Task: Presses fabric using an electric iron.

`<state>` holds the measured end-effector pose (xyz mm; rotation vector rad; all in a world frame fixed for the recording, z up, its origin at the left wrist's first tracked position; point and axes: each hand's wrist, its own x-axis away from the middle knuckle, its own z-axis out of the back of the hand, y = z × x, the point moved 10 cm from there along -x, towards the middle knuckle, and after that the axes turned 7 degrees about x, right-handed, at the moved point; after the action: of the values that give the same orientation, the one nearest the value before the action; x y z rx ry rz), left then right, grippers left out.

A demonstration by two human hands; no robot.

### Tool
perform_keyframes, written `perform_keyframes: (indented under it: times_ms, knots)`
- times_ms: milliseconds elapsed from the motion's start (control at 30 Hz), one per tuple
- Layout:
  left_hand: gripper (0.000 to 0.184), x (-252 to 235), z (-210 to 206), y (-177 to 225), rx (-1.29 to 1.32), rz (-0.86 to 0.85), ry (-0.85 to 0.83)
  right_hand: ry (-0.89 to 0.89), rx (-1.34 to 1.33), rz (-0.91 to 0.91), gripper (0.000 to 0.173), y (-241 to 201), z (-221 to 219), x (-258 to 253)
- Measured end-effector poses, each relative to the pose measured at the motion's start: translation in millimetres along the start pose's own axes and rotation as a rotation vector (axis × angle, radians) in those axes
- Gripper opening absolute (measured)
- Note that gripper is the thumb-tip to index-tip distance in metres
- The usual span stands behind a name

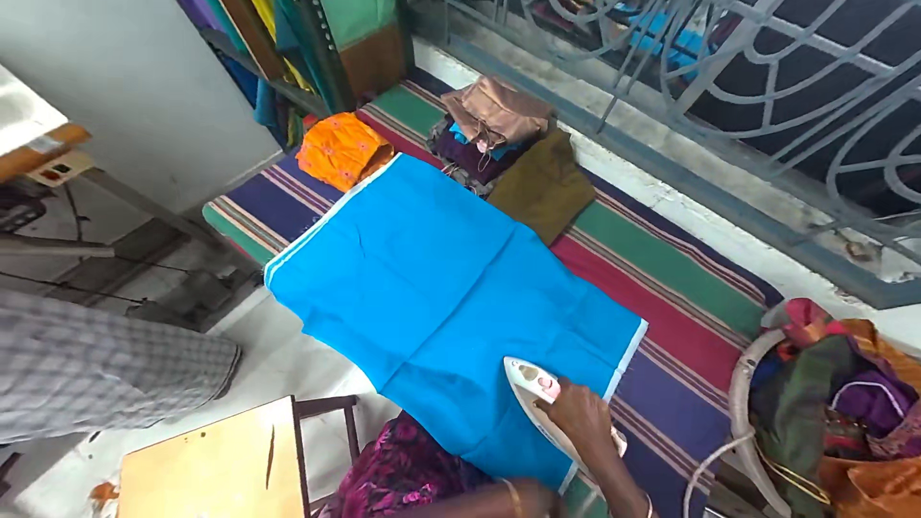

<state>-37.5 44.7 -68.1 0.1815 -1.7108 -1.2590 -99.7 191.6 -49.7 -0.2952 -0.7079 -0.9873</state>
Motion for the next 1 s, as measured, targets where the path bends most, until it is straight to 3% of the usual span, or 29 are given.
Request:
perform_keyframes:
  times_ms: [33,133,200,267,333,467,567,667,767,900,1000]
  knots:
    - [0.04,9,24,-44,0.146,0.026,0.203,0.021,-0.017,-0.01,0.062,0,9,-8]
    - [0.048,69,62,-157,0.613,0.241,0.899,0.206,-0.096,0.014,0.055,11,45,-34]
    - [0.056,108,58,-203,0.875,0.35,1.372,0.309,-0.123,0.098,0.05,13,59,-43]
    - [0.077,121,50,-233,1.087,0.384,1.622,0.26,-0.071,0.15,0.05,7,55,-51]
    - [0.08,122,54,-251,1.245,0.333,1.66,0.08,0.052,0.167,0.058,-5,31,-52]
    - [0.056,141,63,-270,1.187,0.339,1.682,-0.154,0.186,0.2,0.067,-38,-18,4]
    - [0.043,153,50,-272,1.185,0.335,1.652,-0.136,0.211,0.186,0.064,-51,-9,6]
    - [0.03,158,39,-275,1.204,0.238,1.682,0.073,0.082,0.137,0.057,-46,34,-32]
    - [0.034,152,35,-283,1.284,0.156,1.636,0.206,-0.011,0.116,0.056,-43,67,-69]
    - [0.038,148,51,-294,1.5,0.062,1.523,0.067,0.053,0.164,0.062,-67,41,-51]
    - [0.048,170,79,-308,1.593,-0.002,1.601,-0.157,0.18,0.265,0.069,-116,-9,7]
